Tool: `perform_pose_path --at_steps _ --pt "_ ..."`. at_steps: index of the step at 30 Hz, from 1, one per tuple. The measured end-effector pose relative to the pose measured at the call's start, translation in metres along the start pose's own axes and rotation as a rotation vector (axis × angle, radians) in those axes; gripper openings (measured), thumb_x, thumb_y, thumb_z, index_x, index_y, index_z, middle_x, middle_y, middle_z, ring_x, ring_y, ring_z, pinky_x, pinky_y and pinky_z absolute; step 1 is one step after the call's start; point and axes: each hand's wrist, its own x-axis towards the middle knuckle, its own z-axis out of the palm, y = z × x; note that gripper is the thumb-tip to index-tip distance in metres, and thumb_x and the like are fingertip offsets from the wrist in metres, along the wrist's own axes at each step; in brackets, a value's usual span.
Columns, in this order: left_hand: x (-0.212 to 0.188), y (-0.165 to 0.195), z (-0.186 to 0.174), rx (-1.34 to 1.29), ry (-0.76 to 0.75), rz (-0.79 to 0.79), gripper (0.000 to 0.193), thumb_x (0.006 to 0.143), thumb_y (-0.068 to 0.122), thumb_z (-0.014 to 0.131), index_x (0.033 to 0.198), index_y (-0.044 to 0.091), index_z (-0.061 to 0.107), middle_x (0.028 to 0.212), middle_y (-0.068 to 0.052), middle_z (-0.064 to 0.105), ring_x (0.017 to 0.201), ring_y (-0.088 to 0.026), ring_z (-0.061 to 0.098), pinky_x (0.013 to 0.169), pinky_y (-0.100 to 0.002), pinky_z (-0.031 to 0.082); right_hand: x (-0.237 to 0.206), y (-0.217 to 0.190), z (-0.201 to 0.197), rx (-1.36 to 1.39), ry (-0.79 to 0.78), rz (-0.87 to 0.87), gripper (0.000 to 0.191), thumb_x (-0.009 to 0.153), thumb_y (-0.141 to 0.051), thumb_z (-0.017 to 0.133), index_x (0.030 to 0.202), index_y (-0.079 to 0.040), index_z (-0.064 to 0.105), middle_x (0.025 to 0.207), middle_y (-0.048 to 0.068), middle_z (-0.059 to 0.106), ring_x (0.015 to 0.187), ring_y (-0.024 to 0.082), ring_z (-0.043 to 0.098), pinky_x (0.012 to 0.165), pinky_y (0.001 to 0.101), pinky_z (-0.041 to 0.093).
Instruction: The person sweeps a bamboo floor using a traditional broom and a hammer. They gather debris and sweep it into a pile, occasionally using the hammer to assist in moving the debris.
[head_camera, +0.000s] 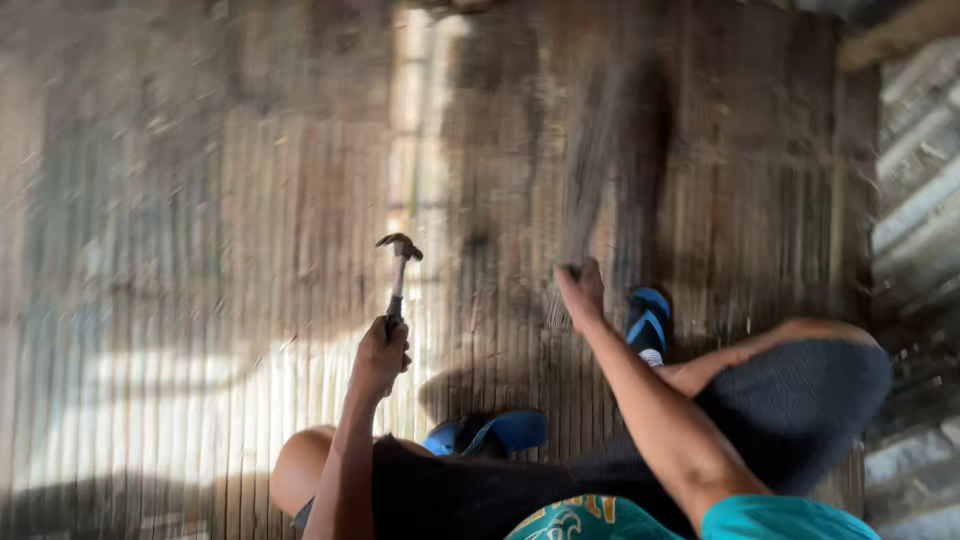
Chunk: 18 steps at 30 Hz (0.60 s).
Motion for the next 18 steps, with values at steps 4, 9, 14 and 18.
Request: perform_pose_path --at_steps 4,9,14,18 --pt "0.021 -0.001 0.016 -0.042 -0.037 0.010 0.019 0.100 0.021 0.058 0.103 0.002 0.058 0.071 -0.007 0.057 0.053 -0.015 0.057 0.047 -0.033 0.047 -0.028 0.059 -0.014 0.240 0.365 0.127 0.056 0.090 -0.026 0.072 0.132 0.003 0.047 0.118 0.021 0.069 0.102 0.034 0.068 0.087 0.0445 0.054" --pt "0.047 0.000 0.032 0.122 -0.001 0.096 0.016 0.101 0.019 0.056 0.100 0.002 0.055 0.069 -0.002 0.057 0.051 -0.011 0.055 0.046 -0.030 0.046 -0.079 0.064 0.012 -0.215 0.101 0.323 0.075 0.089 -0.032 0.072 0.147 0.003 0.039 0.111 0.023 0.067 0.099 0.039 0.065 0.083 0.0477 0.052" --pt "0.071 0.013 0.050 -0.363 -0.126 0.117 0.031 0.116 0.029 0.041 0.101 0.003 0.049 0.070 0.003 0.046 0.053 -0.005 0.040 0.044 -0.026 0.036 -0.124 0.057 0.043 -0.371 -0.439 0.205 0.086 0.104 -0.048 0.057 0.159 0.003 0.016 0.071 0.013 0.066 0.058 0.026 0.065 0.048 0.0383 0.051" --pt "0.069 0.033 0.060 0.138 -0.045 0.221 0.014 0.104 0.017 0.053 0.103 0.003 0.052 0.068 -0.003 0.052 0.053 -0.010 0.048 0.044 -0.031 0.041 -0.084 0.058 0.024 0.227 -0.120 0.191 0.062 0.098 -0.030 0.062 0.146 0.001 0.036 0.074 0.005 0.067 0.054 0.013 0.067 0.039 0.0285 0.056"
